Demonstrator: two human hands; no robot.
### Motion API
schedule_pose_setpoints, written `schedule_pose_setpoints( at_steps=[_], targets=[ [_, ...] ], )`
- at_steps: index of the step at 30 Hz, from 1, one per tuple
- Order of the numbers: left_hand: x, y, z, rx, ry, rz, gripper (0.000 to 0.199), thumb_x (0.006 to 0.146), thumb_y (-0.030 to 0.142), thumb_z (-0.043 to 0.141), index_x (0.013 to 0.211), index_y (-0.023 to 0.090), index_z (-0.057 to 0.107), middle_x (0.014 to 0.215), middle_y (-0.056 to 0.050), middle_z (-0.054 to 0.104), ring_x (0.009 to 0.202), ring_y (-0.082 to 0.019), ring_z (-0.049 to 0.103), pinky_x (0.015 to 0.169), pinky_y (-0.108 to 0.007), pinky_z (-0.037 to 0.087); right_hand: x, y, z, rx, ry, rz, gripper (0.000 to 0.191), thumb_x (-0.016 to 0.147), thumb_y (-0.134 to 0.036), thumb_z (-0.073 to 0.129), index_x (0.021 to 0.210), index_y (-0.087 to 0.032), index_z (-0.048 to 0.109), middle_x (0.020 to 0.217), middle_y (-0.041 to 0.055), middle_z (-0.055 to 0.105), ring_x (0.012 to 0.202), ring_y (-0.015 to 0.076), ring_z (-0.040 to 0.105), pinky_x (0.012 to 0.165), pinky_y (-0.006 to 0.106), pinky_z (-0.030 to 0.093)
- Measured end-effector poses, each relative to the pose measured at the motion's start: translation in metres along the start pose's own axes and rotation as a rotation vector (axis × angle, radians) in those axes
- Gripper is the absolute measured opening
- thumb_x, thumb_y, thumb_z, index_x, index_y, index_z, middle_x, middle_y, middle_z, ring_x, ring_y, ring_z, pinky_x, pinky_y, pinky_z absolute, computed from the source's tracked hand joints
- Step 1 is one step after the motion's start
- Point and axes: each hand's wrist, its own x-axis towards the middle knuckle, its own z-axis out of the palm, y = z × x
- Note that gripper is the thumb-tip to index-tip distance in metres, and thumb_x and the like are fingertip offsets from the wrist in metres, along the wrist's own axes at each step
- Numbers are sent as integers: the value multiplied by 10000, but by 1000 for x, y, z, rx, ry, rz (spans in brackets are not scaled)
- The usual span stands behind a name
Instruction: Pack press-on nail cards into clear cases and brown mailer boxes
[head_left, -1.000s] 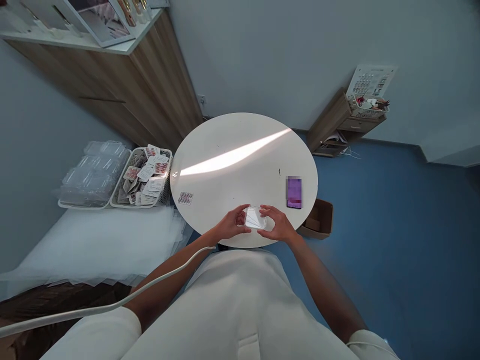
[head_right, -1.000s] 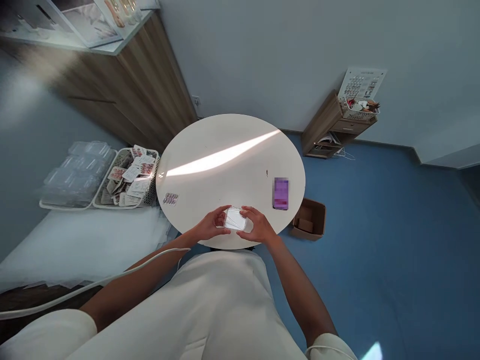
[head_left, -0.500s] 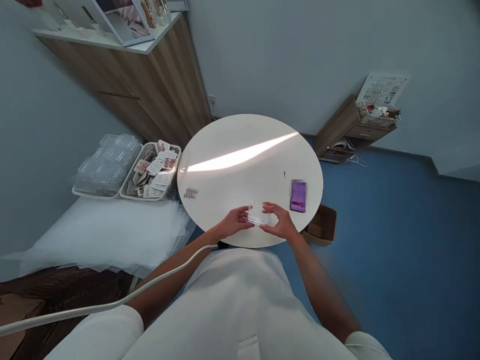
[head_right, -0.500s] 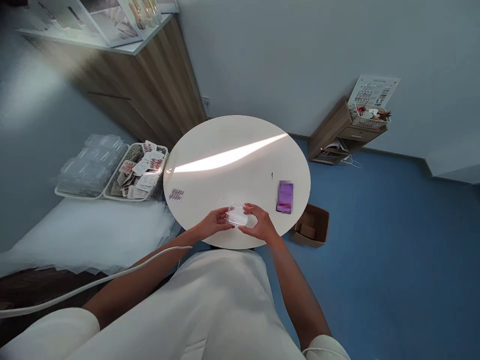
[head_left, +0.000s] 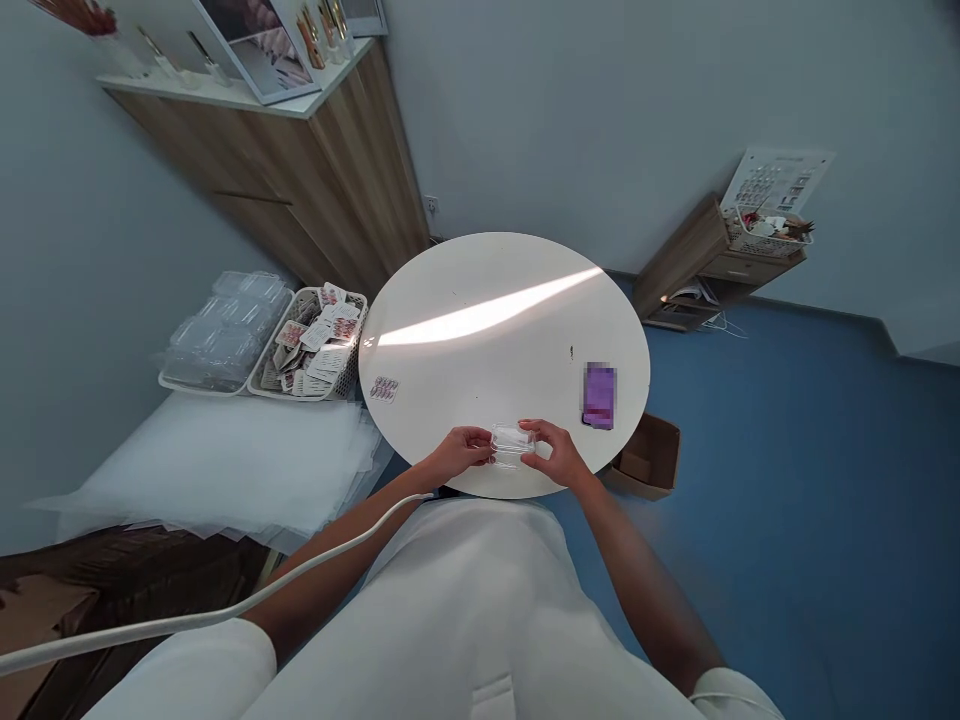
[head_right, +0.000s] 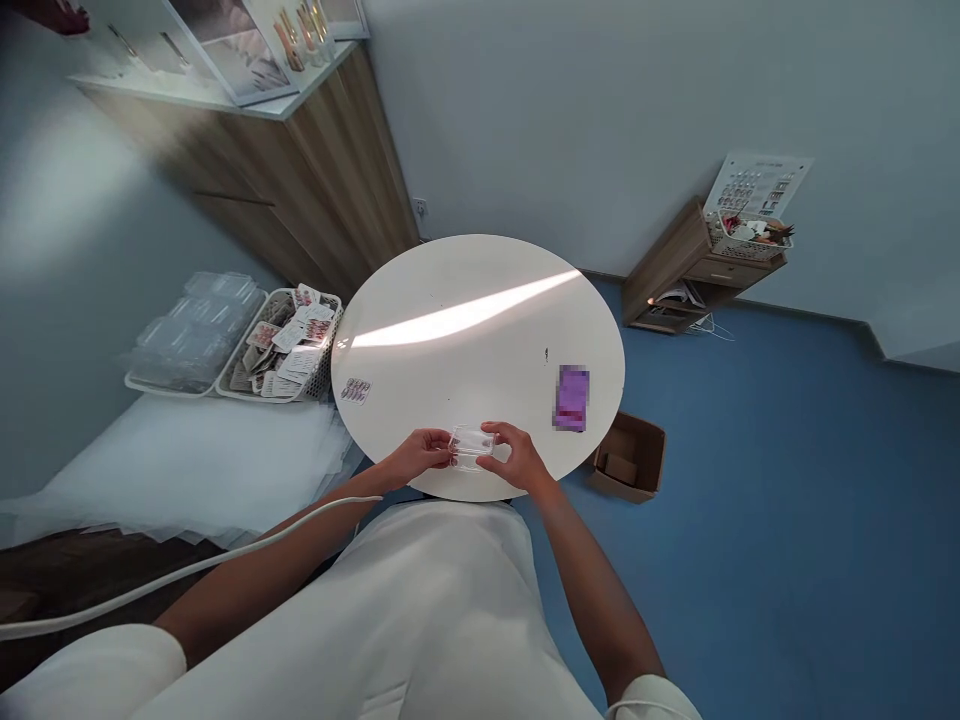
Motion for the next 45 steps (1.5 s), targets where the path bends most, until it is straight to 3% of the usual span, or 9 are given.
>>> schedule_pose_setpoints(
  at_steps=[4,7,10,14,18,24,32,38,45],
  targets=[
    [0,-2,2,15,40,-18,374,578,354,722,860,126,630,704,-44,638,673,-147,614,694,-320,473,5,4,5,145,26,172,406,733,-548,501,983,-233,559,971,43,601,765,181,623,742,358,482],
    [2,-6,3,59,52,-9,363,592,345,714,868,125,630,684,-40,637,653,-143,612,686,-317,478,10,7,14,260,143,313,464,768,-621,355,920,-224,541,970,36,566,650,138,624,668,321,494],
    [3,-12,3,106,57,25,318,592,327,709,833,130,640,669,-40,640,640,-141,607,678,-313,482,13,10,21,352,214,451,490,753,-649,345,849,-203,522,964,46,555,540,106,600,587,291,490],
    [4,-20,4,125,33,32,291,584,286,706,821,132,641,731,-49,658,678,-142,612,710,-305,481,13,12,25,351,161,576,507,753,-654,349,904,-193,497,837,46,595,462,90,554,514,253,457],
    [4,-24,5,136,27,40,286,605,280,686,843,130,635,754,-50,663,695,-141,611,721,-297,478,12,15,27,312,100,661,564,766,-671,270,1015,-201,459,830,53,615,413,74,510,475,235,421],
    [5,-28,1,118,77,37,286,613,280,680,849,129,627,748,-50,663,683,-140,615,726,-304,480,12,21,31,421,105,675,578,765,-671,270,1101,-233,442,885,54,603,507,95,554,514,237,425],
    [17,-41,-10,82,176,-38,338,608,304,697,880,121,614,743,-55,655,679,-132,607,633,-262,480,-6,37,44,432,254,636,453,680,-489,575,1047,-233,503,896,34,571,741,133,556,592,236,444],
    [31,-52,-13,95,196,-34,358,616,283,681,921,120,592,711,-45,645,642,-123,592,603,-256,467,-18,49,54,404,296,573,480,630,-418,624,1054,-210,537,915,37,558,727,126,541,618,254,447],
    [42,-70,-17,191,244,-31,365,660,236,609,1009,142,563,753,-44,641,679,-133,587,631,-261,465,-13,64,64,301,337,592,511,628,-367,617,1099,-189,527,964,50,560,743,130,539,674,272,455]
  ],
)
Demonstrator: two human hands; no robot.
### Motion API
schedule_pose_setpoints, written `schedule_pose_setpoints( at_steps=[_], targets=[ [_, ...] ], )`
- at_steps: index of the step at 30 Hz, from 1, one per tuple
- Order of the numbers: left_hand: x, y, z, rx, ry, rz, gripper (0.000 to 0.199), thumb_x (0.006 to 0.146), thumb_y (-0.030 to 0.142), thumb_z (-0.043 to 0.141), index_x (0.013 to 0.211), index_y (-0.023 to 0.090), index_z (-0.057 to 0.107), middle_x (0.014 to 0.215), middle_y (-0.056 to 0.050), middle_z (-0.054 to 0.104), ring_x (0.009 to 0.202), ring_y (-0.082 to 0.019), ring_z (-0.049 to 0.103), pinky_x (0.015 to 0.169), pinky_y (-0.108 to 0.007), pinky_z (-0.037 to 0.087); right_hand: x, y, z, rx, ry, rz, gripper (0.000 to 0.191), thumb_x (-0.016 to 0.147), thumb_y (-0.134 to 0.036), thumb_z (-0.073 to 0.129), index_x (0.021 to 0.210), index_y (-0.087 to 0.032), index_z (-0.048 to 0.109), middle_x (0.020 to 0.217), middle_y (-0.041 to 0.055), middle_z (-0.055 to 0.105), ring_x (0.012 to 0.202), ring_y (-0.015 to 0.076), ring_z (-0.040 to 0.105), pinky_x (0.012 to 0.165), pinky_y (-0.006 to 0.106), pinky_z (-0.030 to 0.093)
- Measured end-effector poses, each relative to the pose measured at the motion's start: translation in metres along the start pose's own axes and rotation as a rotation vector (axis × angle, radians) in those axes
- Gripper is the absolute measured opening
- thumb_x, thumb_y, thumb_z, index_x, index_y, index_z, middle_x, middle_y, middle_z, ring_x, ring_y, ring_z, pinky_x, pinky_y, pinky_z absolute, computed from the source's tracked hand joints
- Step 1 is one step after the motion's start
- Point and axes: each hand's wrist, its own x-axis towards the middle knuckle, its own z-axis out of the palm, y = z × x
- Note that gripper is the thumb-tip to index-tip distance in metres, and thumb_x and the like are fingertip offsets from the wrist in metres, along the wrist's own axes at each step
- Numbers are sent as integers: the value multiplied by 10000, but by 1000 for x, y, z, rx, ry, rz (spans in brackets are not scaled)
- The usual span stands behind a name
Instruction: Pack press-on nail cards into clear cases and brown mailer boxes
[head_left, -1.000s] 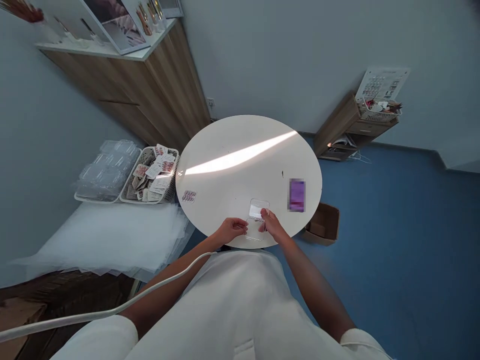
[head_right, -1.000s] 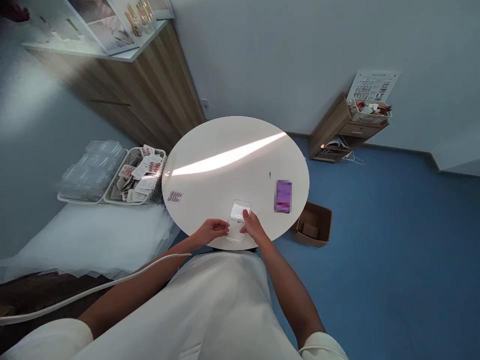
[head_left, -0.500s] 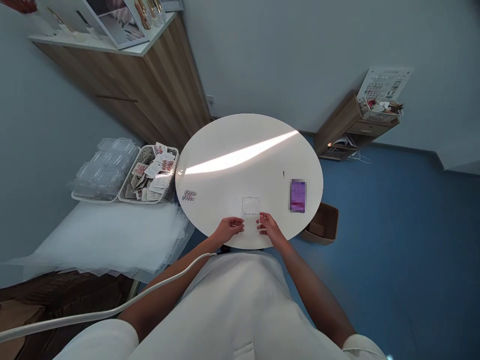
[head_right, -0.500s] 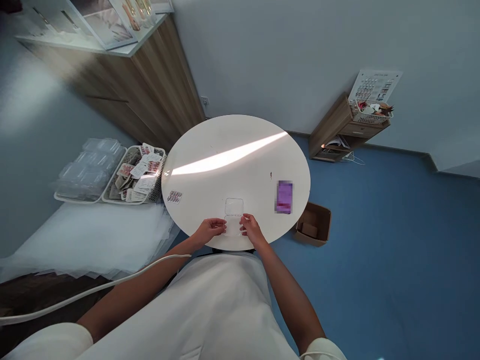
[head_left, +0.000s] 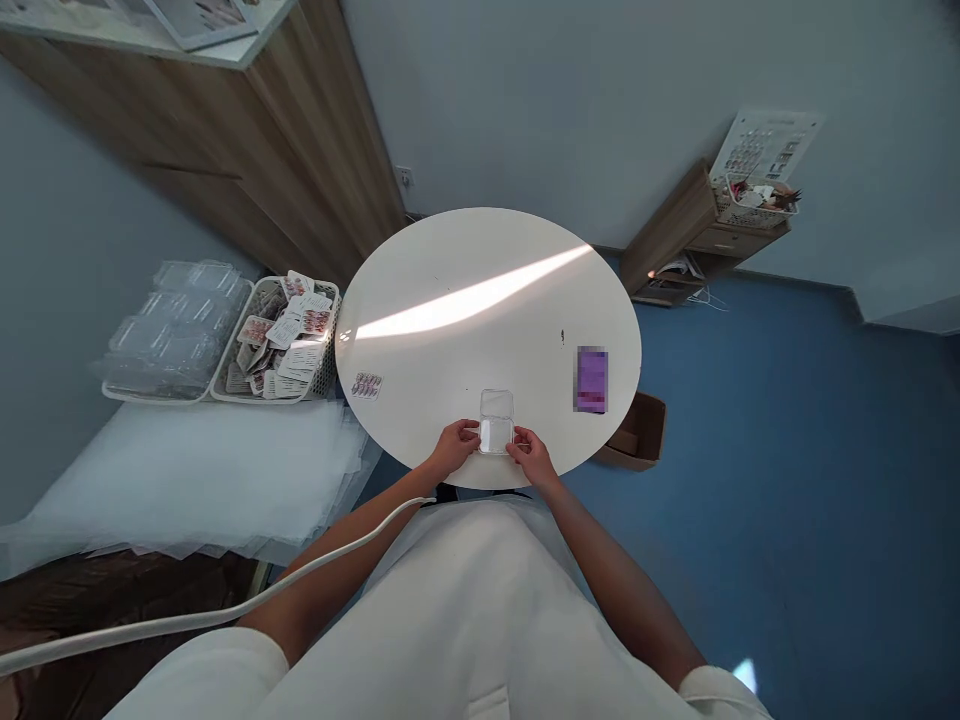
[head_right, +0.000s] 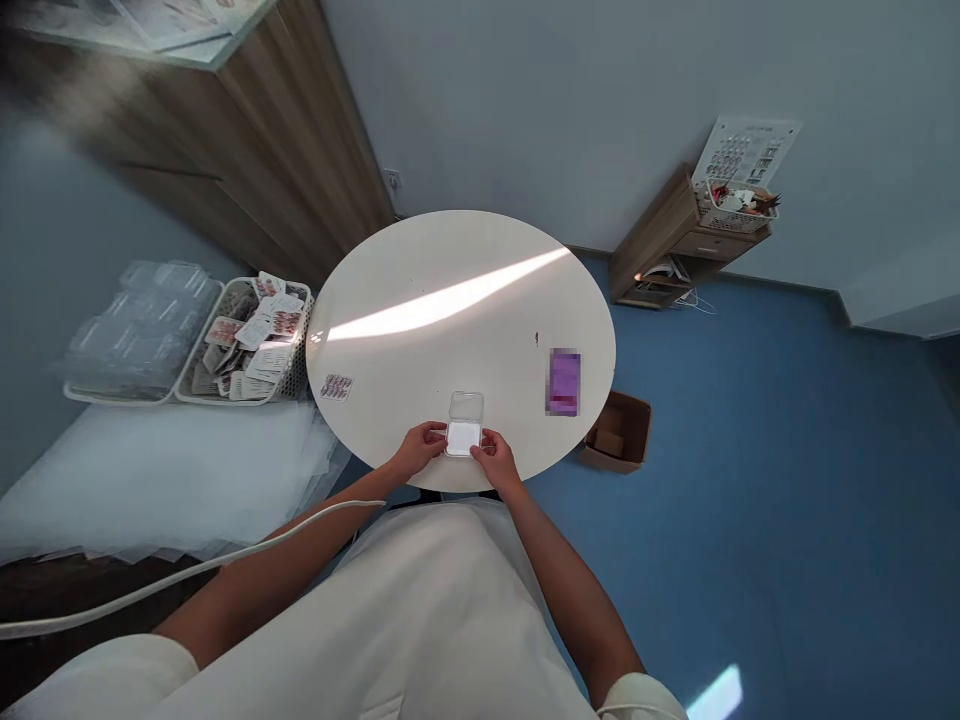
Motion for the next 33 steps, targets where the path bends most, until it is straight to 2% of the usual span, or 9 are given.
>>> schedule_pose_setpoints(
  at_steps=[5,11,15,18,23,28,33],
  targets=[
    [7,-8,4,147,78,43,365,686,186,551,1049,152,568,851,-56,616,769,-138,574,738,-271,454,8,10,8,-87,48,26,600,615,-387,621,1159,-163,506,1041,86,544,811,157,539,719,295,455],
    [5,-8,5,421,62,70,513,659,166,551,1171,160,507,937,-56,564,735,-124,524,757,-268,433,15,17,13,-152,33,29,638,620,-374,613,1200,-143,480,1066,94,539,801,147,540,776,302,443],
    [0,-11,5,361,84,30,560,648,175,567,1200,142,474,975,-72,554,773,-133,528,767,-266,431,12,18,11,-172,56,31,597,642,-340,588,1200,-159,474,1069,88,538,791,138,547,778,295,444],
    [-1,-13,7,289,74,34,541,619,160,579,1156,141,514,995,-83,554,811,-154,531,777,-278,433,10,16,9,-155,39,32,537,649,-321,575,1159,-167,506,1057,84,551,802,144,561,767,294,452],
    [2,-5,16,201,117,56,526,594,106,559,1116,176,545,1039,-72,544,858,-165,521,783,-281,438,18,9,7,-149,29,4,523,654,-295,559,1153,-144,506,1093,102,539,829,154,574,781,304,452],
    [4,2,24,223,168,33,549,607,98,545,1151,168,513,1100,-88,515,893,-169,515,790,-286,442,24,2,1,-139,-6,-11,521,644,-287,570,1147,-164,512,1092,93,538,827,159,582,764,307,463],
    [2,-2,24,248,197,63,555,614,126,551,1165,167,497,1115,-93,508,898,-168,523,772,-294,461,24,-1,-5,-132,-60,-9,530,639,-280,576,1152,-172,500,1071,83,530,813,150,582,763,301,467]
  ],
)
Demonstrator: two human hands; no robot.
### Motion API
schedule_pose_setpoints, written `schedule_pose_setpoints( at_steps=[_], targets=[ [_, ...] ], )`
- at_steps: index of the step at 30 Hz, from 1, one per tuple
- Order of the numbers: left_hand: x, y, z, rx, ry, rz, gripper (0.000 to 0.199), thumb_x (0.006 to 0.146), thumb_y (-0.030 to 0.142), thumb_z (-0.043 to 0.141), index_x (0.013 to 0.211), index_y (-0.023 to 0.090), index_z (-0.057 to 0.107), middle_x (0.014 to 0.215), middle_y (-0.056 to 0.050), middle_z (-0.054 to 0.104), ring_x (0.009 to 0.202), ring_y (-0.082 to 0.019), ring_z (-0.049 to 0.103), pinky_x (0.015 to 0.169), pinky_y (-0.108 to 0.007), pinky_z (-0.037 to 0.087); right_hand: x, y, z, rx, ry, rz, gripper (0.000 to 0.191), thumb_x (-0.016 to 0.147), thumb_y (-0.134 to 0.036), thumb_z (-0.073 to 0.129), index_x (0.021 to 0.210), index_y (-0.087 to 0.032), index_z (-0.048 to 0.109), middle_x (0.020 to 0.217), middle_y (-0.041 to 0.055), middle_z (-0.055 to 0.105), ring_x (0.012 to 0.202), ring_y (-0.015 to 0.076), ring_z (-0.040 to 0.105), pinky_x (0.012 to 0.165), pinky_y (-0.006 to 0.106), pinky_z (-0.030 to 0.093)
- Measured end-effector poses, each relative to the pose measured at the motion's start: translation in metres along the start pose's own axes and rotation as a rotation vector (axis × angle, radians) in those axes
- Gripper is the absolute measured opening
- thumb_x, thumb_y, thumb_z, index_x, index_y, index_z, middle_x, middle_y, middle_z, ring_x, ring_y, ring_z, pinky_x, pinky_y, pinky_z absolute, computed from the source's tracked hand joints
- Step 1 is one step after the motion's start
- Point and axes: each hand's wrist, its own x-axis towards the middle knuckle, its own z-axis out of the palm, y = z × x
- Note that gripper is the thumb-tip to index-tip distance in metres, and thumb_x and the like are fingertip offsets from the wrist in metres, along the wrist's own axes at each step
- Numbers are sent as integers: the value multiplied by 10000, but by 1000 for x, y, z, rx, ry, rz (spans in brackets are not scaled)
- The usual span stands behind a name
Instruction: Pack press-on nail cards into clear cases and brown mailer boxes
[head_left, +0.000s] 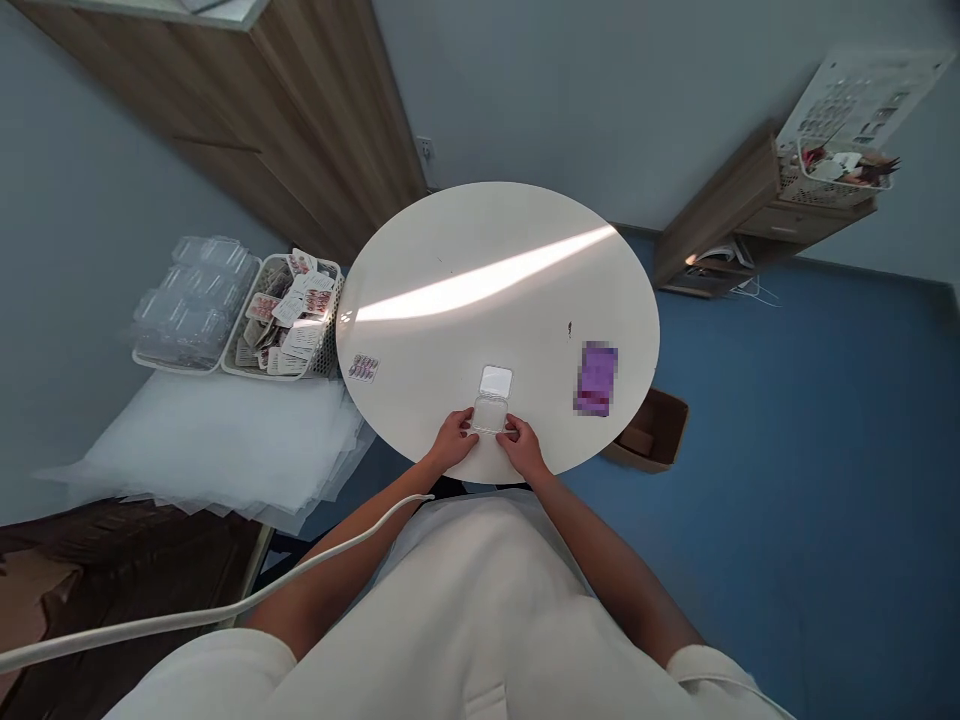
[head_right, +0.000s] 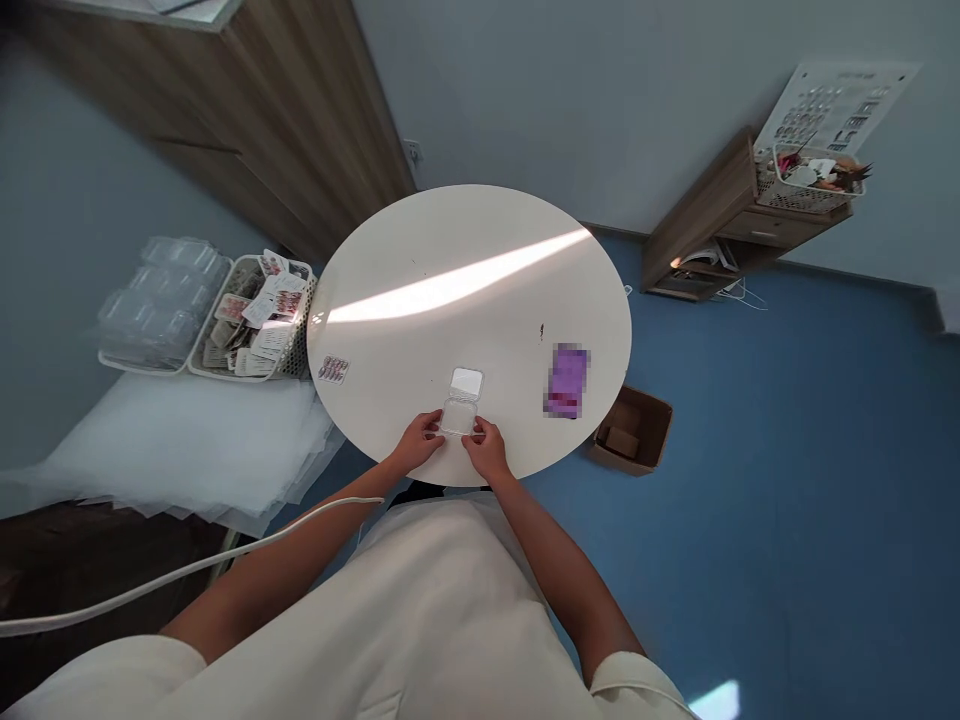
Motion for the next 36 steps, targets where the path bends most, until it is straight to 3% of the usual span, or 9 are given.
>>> schedule_pose_setpoints(
  at_steps=[10,13,17,21,25,29,32,36],
  targets=[
    [-17,-15,-6,28,36,27,542,639,164,535,1177,194,475,1167,-77,520,982,-176,522,831,-330,444,-2,15,1,83,9,-63,447,663,-273,540,1096,-175,492,937,47,516,762,125,542,731,274,475],
    [-22,-21,-21,60,23,6,449,651,207,548,1098,185,536,1081,-72,565,939,-175,536,806,-322,451,-9,15,3,54,98,-97,343,693,-307,512,1009,-173,525,846,38,528,742,132,523,703,272,466],
    [-23,-33,-55,58,-24,-27,369,688,257,535,1044,164,568,952,-67,614,827,-159,567,738,-298,465,-19,-2,15,6,172,-159,236,722,-354,484,872,-187,558,783,35,557,708,143,512,657,277,450],
    [-19,-43,-106,117,-37,21,342,717,291,522,1027,157,578,868,-61,629,769,-156,582,706,-289,466,-18,-30,52,-19,109,-223,191,724,-353,487,796,-196,567,735,22,565,656,136,504,617,269,432],
    [-7,-51,-167,259,40,80,345,741,306,498,1042,153,570,879,-67,619,782,-168,576,690,-282,463,-5,-51,111,-58,-40,-221,232,719,-333,494,893,-200,570,722,6,561,620,122,502,596,257,425],
    [17,-56,-218,413,127,130,366,713,274,530,1054,145,552,996,-86,572,798,-172,563,745,-303,454,8,-56,166,-208,-123,-210,306,709,-294,501,996,-199,544,847,21,577,679,124,517,657,276,440],
    [41,-58,-239,484,104,134,434,682,246,566,1097,126,520,1001,-91,549,748,-164,558,758,-315,448,19,-60,193,-376,-88,-262,330,706,-250,512,1030,-190,534,972,53,554,844,155,513,781,311,425],
    [67,-55,-251,529,34,150,553,659,181,593,1186,111,440,961,-83,545,745,-165,549,792,-311,430,42,-74,212,-560,-23,-332,369,712,-219,533,1079,-189,510,1066,82,507,1027,209,439,872,349,373]
  ],
)
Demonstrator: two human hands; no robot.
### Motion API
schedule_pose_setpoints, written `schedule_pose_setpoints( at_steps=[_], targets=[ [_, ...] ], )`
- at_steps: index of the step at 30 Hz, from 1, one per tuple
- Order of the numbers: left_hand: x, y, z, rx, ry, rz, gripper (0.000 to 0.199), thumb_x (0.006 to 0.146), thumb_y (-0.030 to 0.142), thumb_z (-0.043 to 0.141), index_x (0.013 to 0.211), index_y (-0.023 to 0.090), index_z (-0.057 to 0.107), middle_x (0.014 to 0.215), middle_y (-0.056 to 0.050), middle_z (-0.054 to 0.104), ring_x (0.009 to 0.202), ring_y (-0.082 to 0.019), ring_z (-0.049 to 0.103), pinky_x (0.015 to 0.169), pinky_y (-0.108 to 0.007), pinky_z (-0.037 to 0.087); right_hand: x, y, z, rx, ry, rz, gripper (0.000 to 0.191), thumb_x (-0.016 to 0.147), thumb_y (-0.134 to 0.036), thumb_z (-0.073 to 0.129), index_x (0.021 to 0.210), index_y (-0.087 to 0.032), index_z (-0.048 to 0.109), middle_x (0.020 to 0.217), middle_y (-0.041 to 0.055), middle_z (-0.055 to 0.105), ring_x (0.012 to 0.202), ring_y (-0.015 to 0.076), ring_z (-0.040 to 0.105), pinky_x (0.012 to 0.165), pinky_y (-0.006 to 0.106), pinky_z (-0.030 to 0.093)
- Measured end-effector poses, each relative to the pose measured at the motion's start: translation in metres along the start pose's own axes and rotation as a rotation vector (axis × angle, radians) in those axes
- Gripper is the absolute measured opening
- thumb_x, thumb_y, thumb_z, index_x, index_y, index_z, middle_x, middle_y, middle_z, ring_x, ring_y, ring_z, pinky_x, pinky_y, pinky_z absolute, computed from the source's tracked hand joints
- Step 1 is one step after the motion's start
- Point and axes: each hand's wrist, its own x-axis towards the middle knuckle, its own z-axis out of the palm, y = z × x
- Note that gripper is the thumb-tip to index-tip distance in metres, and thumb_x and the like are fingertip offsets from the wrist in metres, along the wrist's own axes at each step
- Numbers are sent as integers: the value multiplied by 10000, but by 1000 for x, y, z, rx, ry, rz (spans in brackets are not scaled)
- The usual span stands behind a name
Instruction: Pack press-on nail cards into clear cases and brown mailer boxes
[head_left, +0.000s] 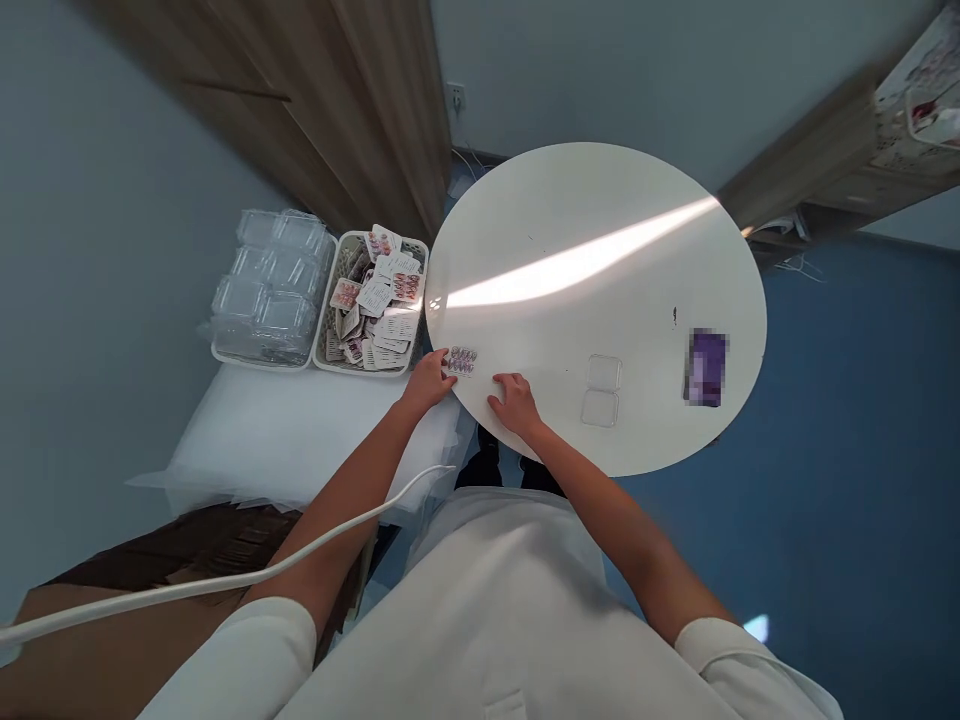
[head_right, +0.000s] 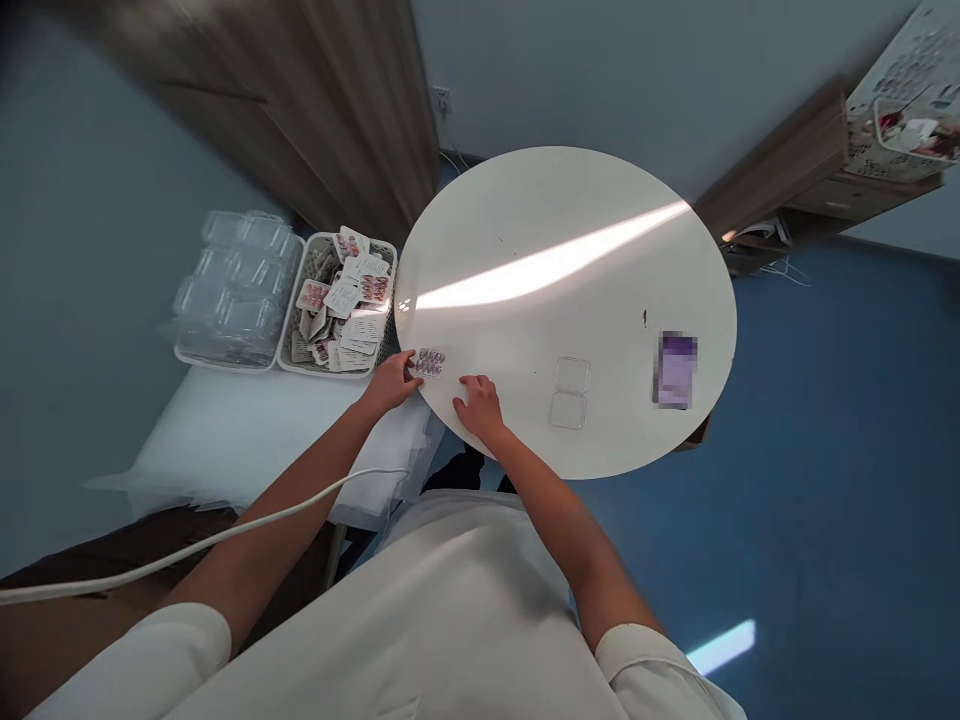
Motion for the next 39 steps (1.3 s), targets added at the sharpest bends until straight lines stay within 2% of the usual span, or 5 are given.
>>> schedule_pose_setpoints(
  at_steps=[7,17,23,29,39],
  targets=[
    [20,-5,-4,48,-41,23,684,604,147,645,1235,122,383,1038,-101,456,920,-223,521,846,-322,407,48,-15,13,-144,72,-26,529,663,-302,643,1148,-212,453,1090,88,471,1032,254,409,851,379,354],
    [21,-9,4,-2,-16,49,569,606,113,586,1154,140,436,1019,-94,454,966,-227,501,834,-313,417,54,-28,19,-317,17,18,559,664,-279,668,1173,-257,437,1096,89,440,1011,252,417,807,370,344],
    [9,-7,10,24,62,25,533,670,142,512,1187,194,395,1040,-79,530,951,-221,519,754,-318,432,43,-42,25,-370,10,85,513,754,-224,565,1226,-244,364,1112,85,486,1016,222,454,809,350,344],
    [-2,-2,13,8,73,13,548,673,187,522,1206,177,396,1042,-87,560,927,-232,544,735,-333,433,34,-34,23,-212,-18,0,601,736,-126,524,1287,-191,293,1104,90,514,998,208,489,836,327,376],
    [-30,35,43,-193,-88,337,630,630,199,585,1222,129,384,910,-56,560,793,-171,532,775,-323,439,-34,15,-30,4,9,-24,716,688,-136,573,1327,-221,262,1055,73,477,831,159,523,784,325,454]
  ],
)
